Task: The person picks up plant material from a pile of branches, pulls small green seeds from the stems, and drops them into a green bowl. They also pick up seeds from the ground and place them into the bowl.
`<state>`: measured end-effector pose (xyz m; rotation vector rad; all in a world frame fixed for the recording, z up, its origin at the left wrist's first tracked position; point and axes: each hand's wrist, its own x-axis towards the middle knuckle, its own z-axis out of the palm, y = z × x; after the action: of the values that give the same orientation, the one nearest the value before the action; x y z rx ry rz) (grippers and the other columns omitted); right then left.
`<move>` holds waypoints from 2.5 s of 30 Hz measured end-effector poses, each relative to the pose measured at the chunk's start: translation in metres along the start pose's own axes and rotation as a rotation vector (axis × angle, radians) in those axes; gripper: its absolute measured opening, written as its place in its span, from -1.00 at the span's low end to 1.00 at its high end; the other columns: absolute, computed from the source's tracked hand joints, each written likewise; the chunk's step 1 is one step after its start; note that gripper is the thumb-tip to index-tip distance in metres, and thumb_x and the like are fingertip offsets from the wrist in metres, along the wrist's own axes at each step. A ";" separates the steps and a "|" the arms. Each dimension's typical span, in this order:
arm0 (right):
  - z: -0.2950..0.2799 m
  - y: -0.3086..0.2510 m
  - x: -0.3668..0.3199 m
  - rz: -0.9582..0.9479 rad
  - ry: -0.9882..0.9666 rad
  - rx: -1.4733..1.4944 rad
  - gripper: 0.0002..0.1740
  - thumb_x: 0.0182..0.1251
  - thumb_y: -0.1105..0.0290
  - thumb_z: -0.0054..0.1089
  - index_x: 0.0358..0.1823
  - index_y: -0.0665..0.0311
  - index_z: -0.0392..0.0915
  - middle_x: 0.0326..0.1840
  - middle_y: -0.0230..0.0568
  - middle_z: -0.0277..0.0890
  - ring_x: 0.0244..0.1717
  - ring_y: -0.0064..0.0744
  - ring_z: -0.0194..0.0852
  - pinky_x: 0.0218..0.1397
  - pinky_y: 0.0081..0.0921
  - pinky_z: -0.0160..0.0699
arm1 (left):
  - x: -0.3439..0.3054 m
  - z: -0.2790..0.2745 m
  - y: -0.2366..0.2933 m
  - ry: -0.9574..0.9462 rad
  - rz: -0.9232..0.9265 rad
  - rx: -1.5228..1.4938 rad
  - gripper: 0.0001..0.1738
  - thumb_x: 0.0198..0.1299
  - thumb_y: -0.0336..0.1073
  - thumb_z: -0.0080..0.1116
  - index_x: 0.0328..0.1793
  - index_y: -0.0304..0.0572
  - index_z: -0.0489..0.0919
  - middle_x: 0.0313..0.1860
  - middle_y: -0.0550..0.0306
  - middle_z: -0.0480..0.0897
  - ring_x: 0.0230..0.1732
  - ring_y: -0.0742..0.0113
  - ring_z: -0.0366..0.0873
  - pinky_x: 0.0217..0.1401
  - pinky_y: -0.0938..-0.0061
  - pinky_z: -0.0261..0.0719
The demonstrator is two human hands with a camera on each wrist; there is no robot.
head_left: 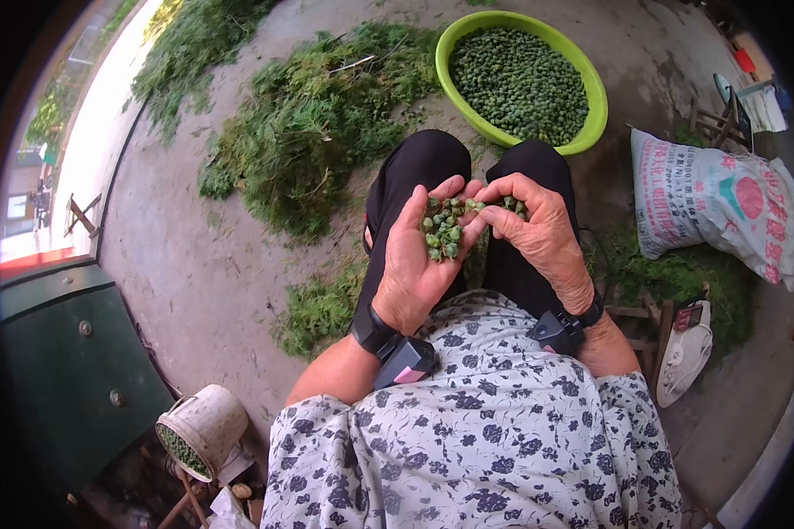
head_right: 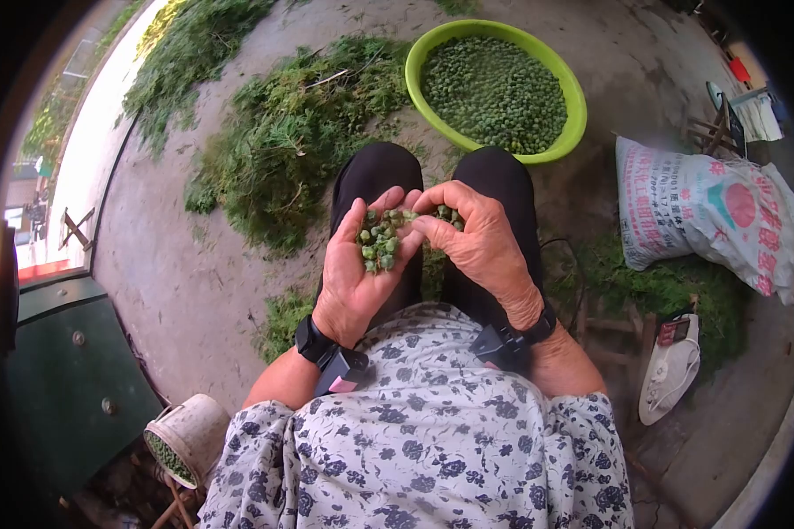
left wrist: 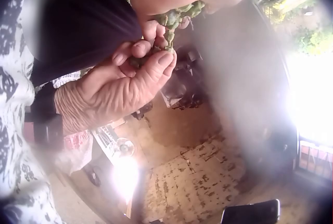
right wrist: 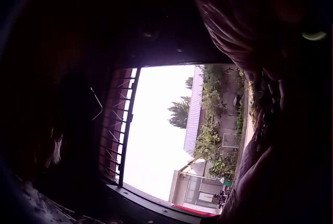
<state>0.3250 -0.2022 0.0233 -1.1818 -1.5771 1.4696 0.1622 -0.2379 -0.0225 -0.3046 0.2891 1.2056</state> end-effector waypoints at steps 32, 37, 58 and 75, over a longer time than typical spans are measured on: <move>-0.015 0.026 0.010 0.210 0.041 0.772 -0.83 0.28 0.43 0.17 -0.14 0.28 0.46 -0.39 -0.29 0.51 -0.48 -0.62 0.45 -0.53 -0.70 0.32 | -0.004 0.008 -0.002 0.131 0.008 0.103 -0.58 0.42 -0.13 -0.12 0.12 -0.40 0.43 0.04 -0.16 0.54 0.06 -0.01 0.55 0.22 0.10 0.54; -0.027 0.047 0.012 0.214 0.079 1.032 -0.85 0.22 0.50 0.15 -0.17 0.25 0.48 -0.30 -0.27 0.54 -0.45 -0.56 0.44 -0.56 -0.69 0.32 | -0.005 0.012 0.005 0.140 -0.009 0.123 -0.67 0.39 -0.17 -0.05 0.01 -0.32 0.49 -0.11 -0.07 0.58 -0.17 0.15 0.60 -0.11 0.33 0.69; -0.018 0.048 0.017 0.139 0.060 1.212 -0.68 0.39 0.14 0.09 -0.15 0.30 0.50 -0.28 -0.27 0.45 -0.33 -0.47 0.42 -0.41 -0.62 0.35 | 0.084 0.066 0.112 -0.016 0.180 0.035 -0.72 0.36 -0.21 -0.06 -0.01 -0.28 0.47 -0.23 0.06 0.50 -0.36 0.39 0.39 -0.51 0.63 0.40; -0.027 0.024 0.082 0.188 0.342 1.174 -0.53 0.46 -0.01 -0.13 -0.12 0.31 0.45 -0.24 -0.15 0.43 -0.23 -0.31 0.42 -0.24 -0.41 0.46 | 0.015 0.036 0.164 -0.292 0.358 -0.005 -0.71 0.38 -0.18 -0.09 -0.02 -0.28 0.46 -0.25 0.09 0.42 -0.36 0.38 0.31 -0.54 0.63 0.31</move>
<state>0.3243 -0.1173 -0.0054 -0.7701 -0.2085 1.7575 0.0150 -0.1573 -0.0075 -0.0774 0.0867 1.5836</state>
